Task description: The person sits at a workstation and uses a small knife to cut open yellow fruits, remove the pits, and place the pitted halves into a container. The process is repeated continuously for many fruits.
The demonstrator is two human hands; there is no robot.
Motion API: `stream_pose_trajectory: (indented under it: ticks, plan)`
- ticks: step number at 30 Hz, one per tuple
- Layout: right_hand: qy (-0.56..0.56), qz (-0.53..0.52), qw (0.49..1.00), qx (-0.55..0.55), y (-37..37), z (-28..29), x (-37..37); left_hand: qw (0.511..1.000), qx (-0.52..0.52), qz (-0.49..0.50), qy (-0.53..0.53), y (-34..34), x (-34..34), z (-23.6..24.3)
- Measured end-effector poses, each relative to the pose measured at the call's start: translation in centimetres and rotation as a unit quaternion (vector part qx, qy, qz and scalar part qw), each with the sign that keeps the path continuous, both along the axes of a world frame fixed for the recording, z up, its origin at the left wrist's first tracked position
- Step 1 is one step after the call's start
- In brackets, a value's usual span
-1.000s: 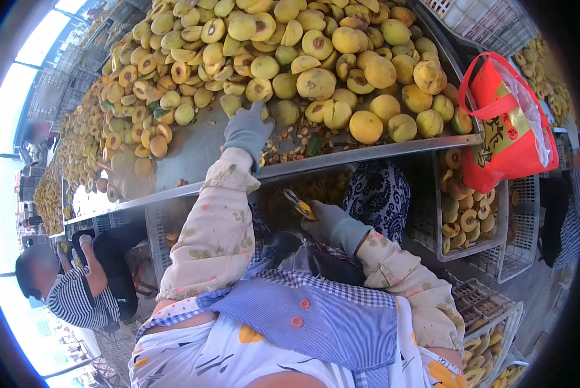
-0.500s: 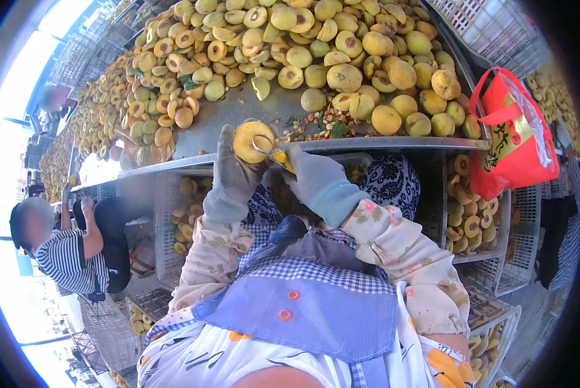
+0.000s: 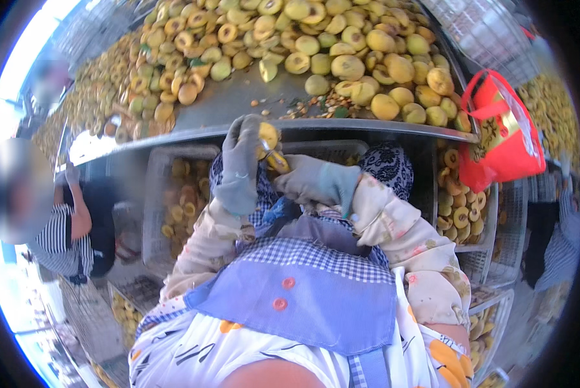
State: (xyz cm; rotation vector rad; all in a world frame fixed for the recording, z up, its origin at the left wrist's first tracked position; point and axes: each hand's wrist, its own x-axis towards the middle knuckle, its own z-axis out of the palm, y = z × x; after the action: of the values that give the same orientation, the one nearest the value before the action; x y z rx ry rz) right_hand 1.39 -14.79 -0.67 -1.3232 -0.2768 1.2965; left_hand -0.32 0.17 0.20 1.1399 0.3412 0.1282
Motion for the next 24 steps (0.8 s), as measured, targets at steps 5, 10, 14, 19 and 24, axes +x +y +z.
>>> stream_pose_trajectory:
  ticks: [5,10,14,19,24]
  plan:
    - [0.111,0.007,0.994,0.008,-2.2,0.4,0.2,0.993,-0.089,0.038,-0.067,-1.1,1.1,-5.3]
    - [-0.49,0.007,0.819,-0.299,-4.2,-6.3,2.1,0.981,-0.13,0.145,-0.019,6.4,-1.9,-5.6]
    - [-0.376,0.063,0.845,-0.375,-7.0,-8.3,3.0,0.911,0.372,0.102,0.144,17.1,-8.9,-6.2]
    - [-0.213,0.036,0.892,-0.398,-5.6,-5.7,3.5,0.76,0.617,0.05,0.196,21.9,-6.4,-7.5]
    - [-0.328,0.005,0.891,-0.313,-4.8,-6.8,3.7,0.836,0.532,-0.073,-0.115,11.5,14.8,-6.2]
